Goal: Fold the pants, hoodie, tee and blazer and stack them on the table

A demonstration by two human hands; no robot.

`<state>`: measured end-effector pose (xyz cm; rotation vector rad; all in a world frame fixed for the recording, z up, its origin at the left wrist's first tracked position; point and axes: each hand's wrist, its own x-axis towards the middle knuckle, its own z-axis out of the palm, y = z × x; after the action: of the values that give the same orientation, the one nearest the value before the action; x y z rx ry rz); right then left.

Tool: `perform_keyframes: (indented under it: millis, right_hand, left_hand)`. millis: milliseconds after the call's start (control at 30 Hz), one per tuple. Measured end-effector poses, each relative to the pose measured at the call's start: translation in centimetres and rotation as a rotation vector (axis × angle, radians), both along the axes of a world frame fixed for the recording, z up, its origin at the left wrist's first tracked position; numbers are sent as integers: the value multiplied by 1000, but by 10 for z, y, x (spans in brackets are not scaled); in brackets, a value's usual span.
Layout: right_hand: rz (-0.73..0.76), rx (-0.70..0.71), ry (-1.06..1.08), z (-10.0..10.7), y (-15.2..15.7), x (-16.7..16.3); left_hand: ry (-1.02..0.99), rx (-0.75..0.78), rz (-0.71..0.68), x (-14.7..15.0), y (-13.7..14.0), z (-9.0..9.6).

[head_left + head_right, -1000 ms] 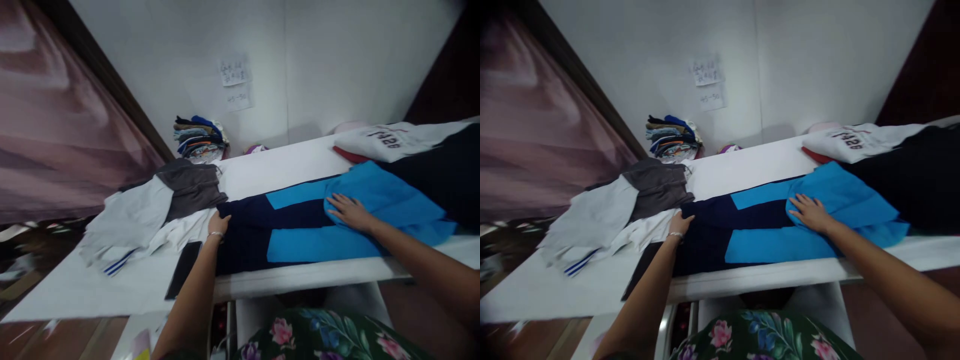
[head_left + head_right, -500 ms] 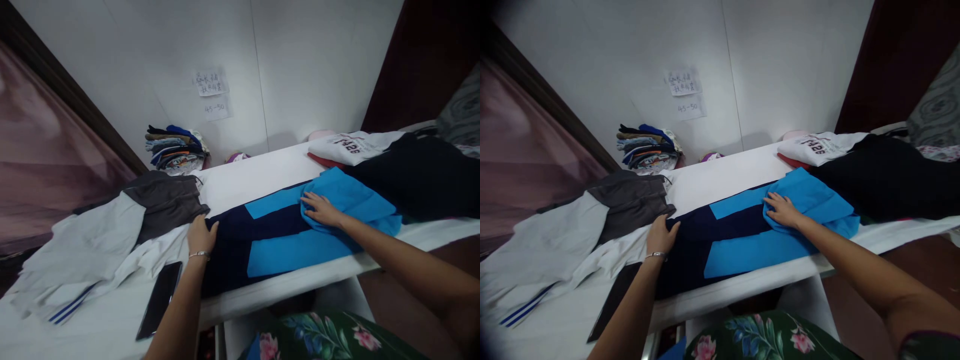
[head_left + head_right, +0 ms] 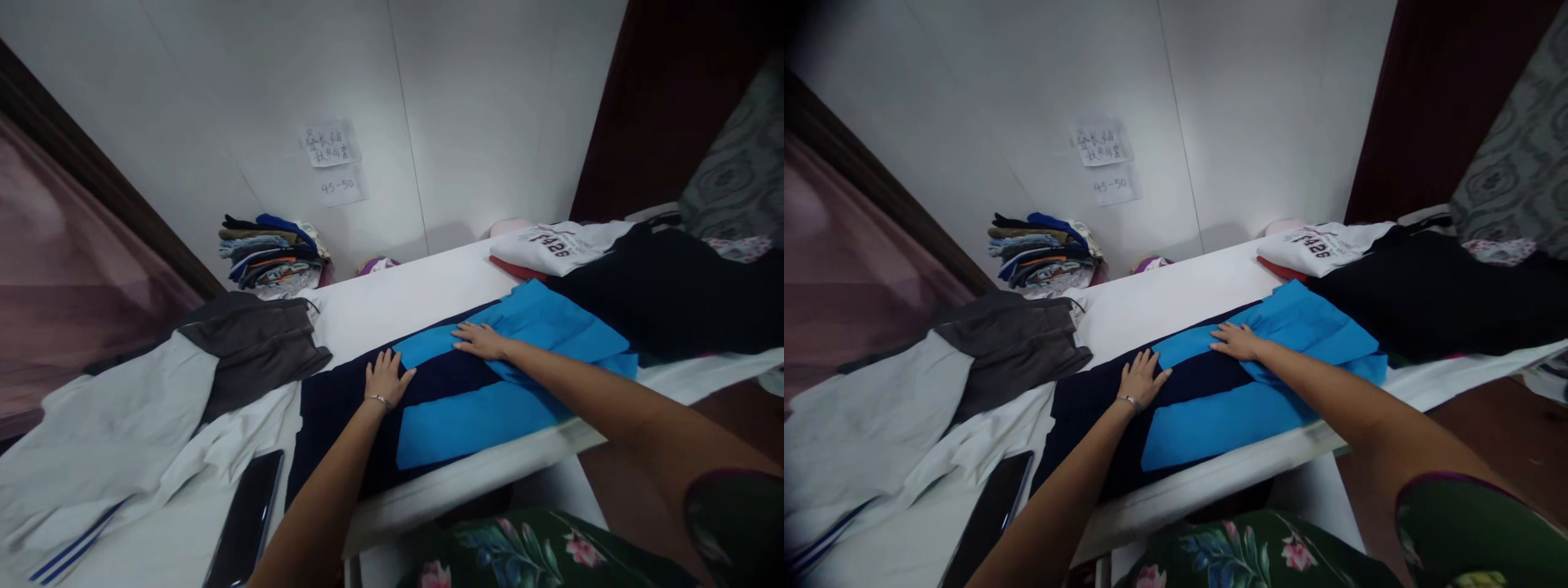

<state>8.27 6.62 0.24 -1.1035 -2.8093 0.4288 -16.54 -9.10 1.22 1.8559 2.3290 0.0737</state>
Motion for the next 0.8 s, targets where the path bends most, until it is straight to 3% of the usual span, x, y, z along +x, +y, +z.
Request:
perform_keyframes:
  millis: [167, 300, 467, 633, 800]
  right_hand:
    - [-84, 91, 43, 21, 43, 11]
    - [-136, 94, -19, 20, 64, 18]
    - [-138, 150, -5, 6, 64, 25]
    - [-119, 271, 32, -3, 62, 33]
    - [-136, 278, 23, -3, 63, 34]
  left_hand:
    - [29, 59, 52, -23, 13, 20]
    - [116, 58, 82, -41, 17, 27]
    - [186, 118, 66, -50, 9, 22]
    - [131, 72, 100, -57, 8, 22]
    - [-110, -15, 102, -79, 5, 29]
